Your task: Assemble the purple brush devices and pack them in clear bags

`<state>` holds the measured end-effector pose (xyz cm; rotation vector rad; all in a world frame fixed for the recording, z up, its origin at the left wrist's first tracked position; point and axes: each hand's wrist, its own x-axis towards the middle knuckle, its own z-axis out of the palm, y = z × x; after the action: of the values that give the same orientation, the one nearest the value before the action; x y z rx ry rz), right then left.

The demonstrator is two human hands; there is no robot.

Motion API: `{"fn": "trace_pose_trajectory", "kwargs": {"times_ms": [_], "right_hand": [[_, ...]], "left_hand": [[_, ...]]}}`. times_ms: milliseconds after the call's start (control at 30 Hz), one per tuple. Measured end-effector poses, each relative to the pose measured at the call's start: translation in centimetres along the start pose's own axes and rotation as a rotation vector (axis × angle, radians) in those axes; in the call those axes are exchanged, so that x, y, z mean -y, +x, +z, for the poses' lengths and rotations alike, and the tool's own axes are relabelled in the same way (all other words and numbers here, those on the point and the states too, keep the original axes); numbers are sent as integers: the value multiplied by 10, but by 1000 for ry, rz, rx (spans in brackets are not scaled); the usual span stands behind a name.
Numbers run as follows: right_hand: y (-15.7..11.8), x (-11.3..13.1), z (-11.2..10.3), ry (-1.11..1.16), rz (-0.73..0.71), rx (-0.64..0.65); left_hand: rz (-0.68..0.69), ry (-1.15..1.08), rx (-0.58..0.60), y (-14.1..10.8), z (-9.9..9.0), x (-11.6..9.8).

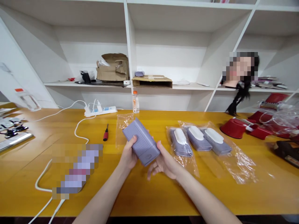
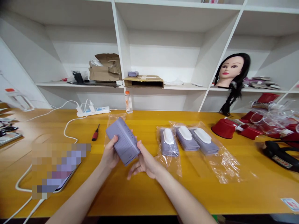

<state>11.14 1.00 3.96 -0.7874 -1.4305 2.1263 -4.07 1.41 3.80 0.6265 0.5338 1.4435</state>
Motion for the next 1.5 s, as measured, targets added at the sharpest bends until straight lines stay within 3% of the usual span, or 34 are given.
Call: {"fn": "trace_pose_trajectory", "kwargs": {"times_ms": [100,200,333,500,567,833,1067,1233,1367,1500], "right_hand": [[0,-3,4,-181,-301,-335],[2,-5,7,-325,-435,-439],[6,-6,7,-240,-392,-418],[6,-4,3,-18,-128,-378],[5,-4,2,-3,-89,-351],[5,-5,5,-74,-326,-332],[2,3,2,-55,-217,-216],[3,1,-1,-85,-162,-240],[5,-4,1,-82,-200,-267],[5,-5,5,-118,-268,-266]], "left_hand": [[33,14,-154,3,1,1],[52,36,-265,4,2,1],[99,83,-280,1,3,1],[192,121,-243,-2,3,5],[202,129,-201,-4,3,6],[228,132,-81,-13,10,5],[243,197,-74,-12,5,4],[206,201,-105,-11,3,7],[200,197,-124,-12,3,10],[194,189,-58,-11,3,8]]}}
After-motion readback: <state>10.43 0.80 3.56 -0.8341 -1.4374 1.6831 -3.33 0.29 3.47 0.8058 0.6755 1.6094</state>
